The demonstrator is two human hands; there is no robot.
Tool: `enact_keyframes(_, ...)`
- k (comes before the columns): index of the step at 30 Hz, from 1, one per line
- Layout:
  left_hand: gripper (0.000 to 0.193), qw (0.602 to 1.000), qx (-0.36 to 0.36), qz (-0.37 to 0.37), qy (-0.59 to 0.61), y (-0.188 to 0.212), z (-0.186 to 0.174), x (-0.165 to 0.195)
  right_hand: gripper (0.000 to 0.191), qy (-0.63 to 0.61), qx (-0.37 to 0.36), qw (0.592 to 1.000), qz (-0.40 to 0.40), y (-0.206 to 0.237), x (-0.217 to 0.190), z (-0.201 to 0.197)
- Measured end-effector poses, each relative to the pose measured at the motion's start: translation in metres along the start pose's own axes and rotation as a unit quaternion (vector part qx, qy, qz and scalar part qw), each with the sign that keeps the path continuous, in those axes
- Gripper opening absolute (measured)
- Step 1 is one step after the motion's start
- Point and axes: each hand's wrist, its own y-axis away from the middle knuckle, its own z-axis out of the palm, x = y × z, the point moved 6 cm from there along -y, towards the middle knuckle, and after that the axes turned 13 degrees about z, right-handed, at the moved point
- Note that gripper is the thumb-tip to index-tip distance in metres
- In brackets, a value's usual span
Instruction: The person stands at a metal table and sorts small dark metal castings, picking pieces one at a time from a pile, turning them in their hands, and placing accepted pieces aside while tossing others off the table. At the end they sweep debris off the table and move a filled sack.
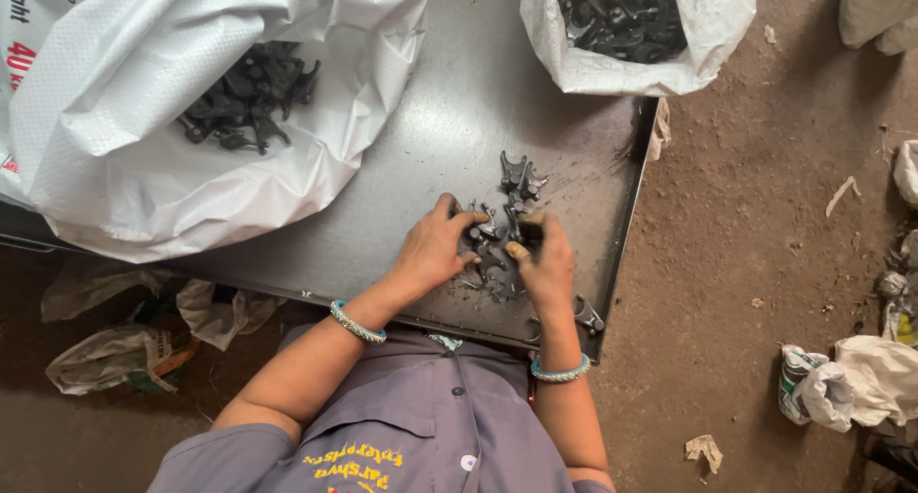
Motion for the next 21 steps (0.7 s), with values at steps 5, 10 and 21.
enact_keyframes(5, 0.059, 1.000, -0.008, -0.018, 0.013, 0.000, 0.000, 0.001, 0.050, -0.380, -0.106, 0.919, 0.003, 0.004, 0.034, -0.014)
enact_keyframes(10, 0.058, 1.000, -0.010, -0.011, 0.005, -0.001, 0.000, 0.001, 0.050, -0.505, -0.158, 0.848, 0.033, 0.028, 0.050, -0.026)
enact_keyframes(21, 0.058, 0.999, -0.027, -0.025, 0.004, -0.005, -0.002, 0.002, 0.030, -0.647, -0.232, 0.689, 0.232, 0.033, 0.104, -0.001)
